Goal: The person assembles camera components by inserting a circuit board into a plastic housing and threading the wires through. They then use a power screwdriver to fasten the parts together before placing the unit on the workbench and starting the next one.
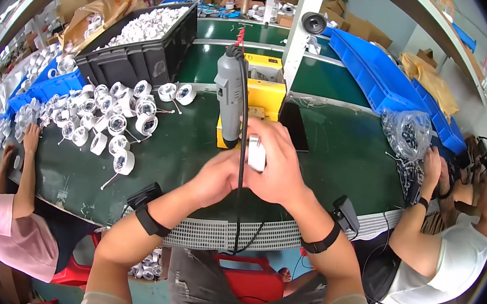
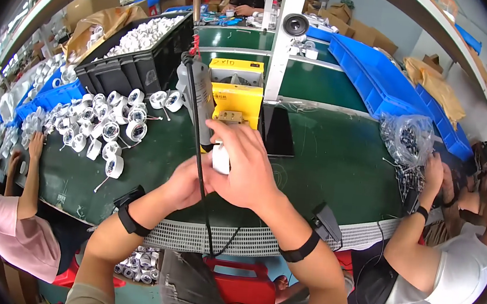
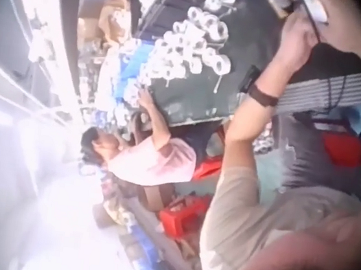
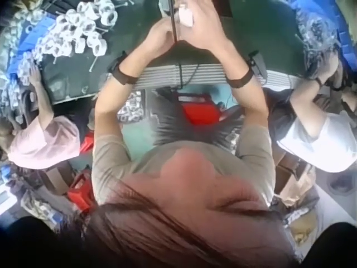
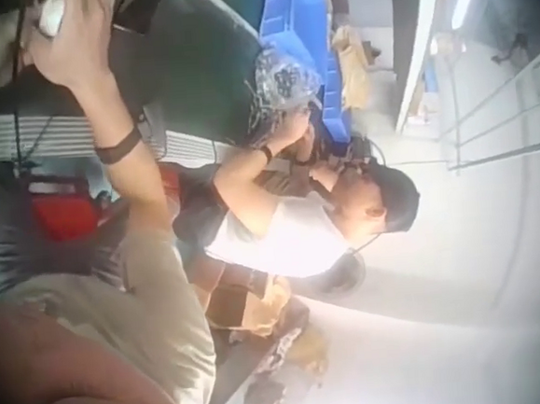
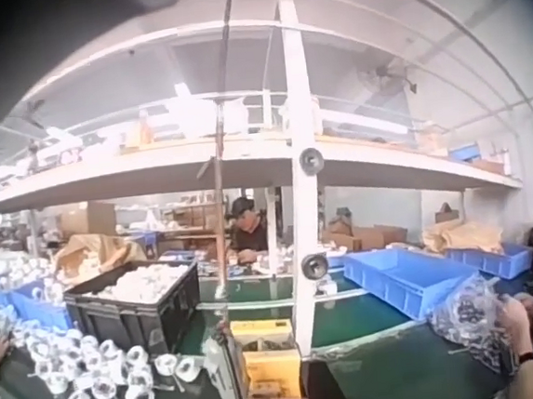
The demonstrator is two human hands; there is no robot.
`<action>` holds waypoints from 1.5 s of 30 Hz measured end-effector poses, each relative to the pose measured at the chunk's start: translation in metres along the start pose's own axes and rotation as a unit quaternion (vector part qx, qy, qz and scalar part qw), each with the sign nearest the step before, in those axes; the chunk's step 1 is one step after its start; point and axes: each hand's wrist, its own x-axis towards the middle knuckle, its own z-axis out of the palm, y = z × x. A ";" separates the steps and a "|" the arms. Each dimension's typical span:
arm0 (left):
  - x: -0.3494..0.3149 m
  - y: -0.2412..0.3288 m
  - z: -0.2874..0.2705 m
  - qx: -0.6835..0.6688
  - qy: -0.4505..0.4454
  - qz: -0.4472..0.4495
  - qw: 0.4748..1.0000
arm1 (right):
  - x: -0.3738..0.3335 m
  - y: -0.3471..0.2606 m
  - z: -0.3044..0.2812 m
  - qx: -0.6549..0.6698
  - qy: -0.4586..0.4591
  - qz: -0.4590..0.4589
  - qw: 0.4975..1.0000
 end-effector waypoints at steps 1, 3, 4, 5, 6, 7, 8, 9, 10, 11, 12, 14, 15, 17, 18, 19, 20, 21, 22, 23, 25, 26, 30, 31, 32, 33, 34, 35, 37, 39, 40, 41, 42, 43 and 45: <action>0.001 0.002 -0.004 -0.001 0.000 -0.001 1.000 | 0.000 -0.001 -0.005 0.000 0.000 0.002 1.000; 0.001 0.007 -0.014 -0.021 -0.044 0.003 0.999 | -0.003 -0.002 -0.018 0.201 -0.092 0.108 0.969; 0.001 0.011 -0.010 -0.025 -0.030 -0.015 0.999 | -0.004 0.009 -0.022 0.241 -0.110 0.123 0.956; 0.002 0.013 -0.010 -0.058 -0.043 -0.024 0.997 | -0.001 0.017 -0.028 0.238 -0.105 0.107 0.960; 0.004 0.010 -0.015 -0.071 -0.064 -0.028 0.995 | -0.001 0.025 -0.033 0.247 -0.111 0.122 0.955; 0.005 0.008 -0.020 -0.085 -0.084 -0.033 0.992 | -0.002 0.030 -0.036 0.258 -0.117 0.137 0.949; 0.006 0.008 -0.021 -0.085 -0.086 -0.035 0.992 | -0.002 0.028 -0.035 0.274 -0.091 0.181 0.940; 0.006 0.008 -0.019 -0.106 -0.065 -0.030 0.992 | -0.002 0.029 -0.035 0.273 -0.089 0.183 0.940; 0.005 0.008 -0.018 -0.129 -0.043 -0.026 0.990 | -0.004 0.031 -0.035 0.308 -0.105 0.242 0.914; 0.004 0.009 -0.016 -0.129 -0.043 -0.029 0.990 | -0.005 0.033 -0.035 0.341 -0.121 0.300 0.883; 0.004 0.011 -0.014 -0.104 -0.035 -0.036 0.993 | -0.006 0.035 -0.034 0.379 -0.110 0.315 0.863; 0.003 0.011 -0.013 -0.100 -0.022 -0.041 0.994 | -0.005 0.036 -0.039 0.406 -0.104 0.326 0.847; 0.003 0.012 -0.010 -0.100 -0.021 -0.043 0.994 | -0.004 0.036 -0.042 0.432 -0.099 0.335 0.832; 0.005 0.016 -0.006 -0.124 -0.029 -0.043 0.991 | -0.005 0.036 -0.045 0.466 -0.094 0.320 0.819; 0.005 0.017 -0.006 -0.123 -0.029 -0.044 0.991 | -0.005 0.035 -0.047 0.451 -0.138 0.274 0.838; 0.005 0.017 -0.006 -0.138 -0.003 -0.059 0.989 | -0.007 0.035 -0.047 0.435 -0.180 0.227 0.853; 0.004 0.017 -0.006 -0.153 0.022 -0.074 0.985 | -0.008 0.036 -0.043 0.389 -0.207 0.187 0.878; 0.004 0.017 -0.009 -0.153 0.023 -0.075 0.985 | -0.007 0.034 -0.043 0.319 -0.217 0.133 0.913; 0.004 0.017 -0.013 -0.133 0.036 -0.079 0.987 | -0.005 0.030 -0.041 0.301 -0.216 0.120 0.921; 0.004 0.018 -0.014 -0.112 0.049 -0.083 0.989 | -0.004 0.028 -0.040 0.283 -0.215 0.107 0.928; 0.004 0.017 -0.009 -0.086 0.098 -0.104 0.986 | -0.006 0.027 -0.035 0.249 -0.210 0.100 0.940; 0.004 0.017 -0.008 -0.061 0.092 -0.096 0.989 | -0.007 0.026 -0.034 0.214 -0.205 0.091 0.951; 0.002 0.024 -0.001 0.024 0.068 -0.069 0.995 | -0.009 0.025 -0.032 0.190 -0.188 0.087 0.960; 0.001 0.025 -0.002 0.048 0.053 -0.063 0.995 | -0.009 0.024 -0.031 0.185 -0.177 0.096 0.962; 0.001 0.025 0.000 0.048 0.053 -0.063 0.995 | -0.009 0.023 -0.031 0.180 -0.165 0.104 0.964; 0.001 0.024 0.005 0.075 0.054 -0.056 0.994 | -0.008 0.022 -0.031 0.180 -0.165 0.104 0.964; 0.001 0.022 0.008 0.103 0.057 -0.050 0.992 | -0.008 0.020 -0.031 0.168 -0.150 0.114 0.968; 0.002 0.018 0.008 0.103 0.059 -0.049 0.992 | -0.007 0.019 -0.030 0.155 -0.134 0.124 0.971; 0.005 0.010 0.005 0.138 0.057 0.010 0.989 | -0.008 0.019 -0.027 0.148 -0.111 0.158 0.970; 0.003 0.005 0.002 0.208 0.040 0.077 0.974 | -0.005 0.017 -0.024 0.155 -0.066 0.266 0.949; 0.002 0.007 0.003 0.219 0.042 0.073 0.972 | -0.005 0.017 -0.026 0.158 -0.070 0.261 0.950; 0.002 0.009 0.006 0.230 0.044 0.070 0.970 | -0.004 0.018 -0.029 0.161 -0.074 0.257 0.950; 0.001 0.011 0.008 0.230 0.044 0.070 0.970 | -0.005 0.019 -0.029 0.161 -0.074 0.256 0.950; 0.001 0.012 0.010 0.216 0.041 0.081 0.972 | -0.006 0.020 -0.029 0.153 -0.076 0.233 0.957; 0.002 0.010 0.011 0.202 0.036 0.093 0.974 | -0.006 0.019 -0.033 0.142 -0.078 0.209 0.964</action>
